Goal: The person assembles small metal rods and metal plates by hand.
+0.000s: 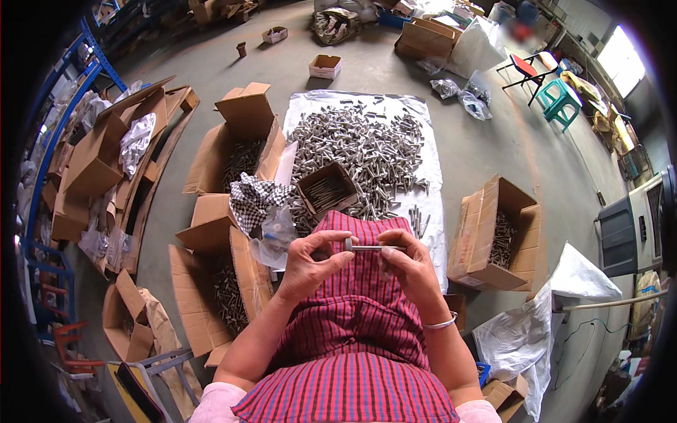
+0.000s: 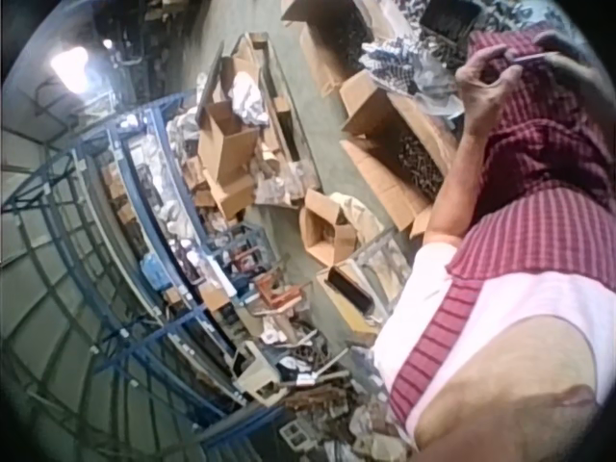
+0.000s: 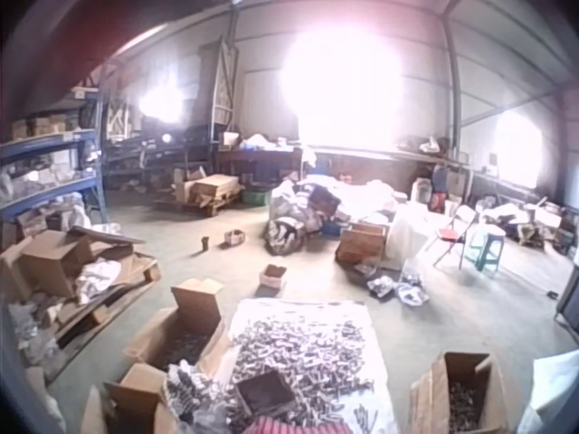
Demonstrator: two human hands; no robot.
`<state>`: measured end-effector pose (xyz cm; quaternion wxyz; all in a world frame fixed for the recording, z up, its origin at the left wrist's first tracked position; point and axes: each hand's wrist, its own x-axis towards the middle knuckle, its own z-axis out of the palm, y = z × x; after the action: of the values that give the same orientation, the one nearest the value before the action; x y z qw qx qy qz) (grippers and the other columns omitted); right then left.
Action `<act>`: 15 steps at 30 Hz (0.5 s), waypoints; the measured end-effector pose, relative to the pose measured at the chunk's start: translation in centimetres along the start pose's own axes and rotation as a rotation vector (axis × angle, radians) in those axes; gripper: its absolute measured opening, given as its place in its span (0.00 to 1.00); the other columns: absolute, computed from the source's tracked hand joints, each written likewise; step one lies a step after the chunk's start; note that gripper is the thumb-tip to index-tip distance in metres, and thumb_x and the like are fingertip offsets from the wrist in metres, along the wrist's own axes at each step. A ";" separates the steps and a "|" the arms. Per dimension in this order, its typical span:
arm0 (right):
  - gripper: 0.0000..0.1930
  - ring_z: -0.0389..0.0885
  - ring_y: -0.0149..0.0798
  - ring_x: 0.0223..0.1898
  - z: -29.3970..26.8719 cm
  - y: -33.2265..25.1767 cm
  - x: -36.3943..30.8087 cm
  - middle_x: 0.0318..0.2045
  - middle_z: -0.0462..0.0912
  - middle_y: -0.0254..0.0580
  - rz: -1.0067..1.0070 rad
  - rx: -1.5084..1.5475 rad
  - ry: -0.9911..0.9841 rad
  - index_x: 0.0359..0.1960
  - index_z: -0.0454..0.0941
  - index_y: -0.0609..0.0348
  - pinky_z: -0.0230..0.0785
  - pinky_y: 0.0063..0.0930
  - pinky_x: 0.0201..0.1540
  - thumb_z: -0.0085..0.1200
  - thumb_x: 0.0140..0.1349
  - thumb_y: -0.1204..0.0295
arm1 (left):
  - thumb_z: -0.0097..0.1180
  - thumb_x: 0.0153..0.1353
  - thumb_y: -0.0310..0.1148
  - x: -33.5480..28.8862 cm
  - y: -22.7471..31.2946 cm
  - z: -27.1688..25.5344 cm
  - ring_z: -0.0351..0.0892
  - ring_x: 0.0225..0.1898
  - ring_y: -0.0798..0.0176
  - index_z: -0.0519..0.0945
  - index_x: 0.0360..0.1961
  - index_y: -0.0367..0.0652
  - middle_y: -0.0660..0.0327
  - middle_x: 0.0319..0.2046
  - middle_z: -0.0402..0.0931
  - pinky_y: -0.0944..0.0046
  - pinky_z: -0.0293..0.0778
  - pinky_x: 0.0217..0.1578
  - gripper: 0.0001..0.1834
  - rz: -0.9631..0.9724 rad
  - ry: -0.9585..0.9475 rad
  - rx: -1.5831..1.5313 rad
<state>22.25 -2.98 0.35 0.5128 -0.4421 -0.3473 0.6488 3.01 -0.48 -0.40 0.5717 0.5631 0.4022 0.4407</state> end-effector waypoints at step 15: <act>0.08 0.68 0.24 0.17 -1.6 0.0 -0.9 0.20 0.69 0.31 0.112 0.047 0.036 0.41 0.71 0.62 0.60 0.17 0.19 0.49 0.61 0.73 | 0.61 0.51 0.26 0.0 0.0 1.2 0.68 0.24 0.82 0.79 0.41 0.37 0.66 0.32 0.80 0.79 0.67 0.27 0.14 -0.093 0.019 -0.044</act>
<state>23.81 -3.90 -0.01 0.4921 -0.4604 -0.2975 0.6763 4.14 -0.86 -0.31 0.6000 0.5267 0.4238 0.4278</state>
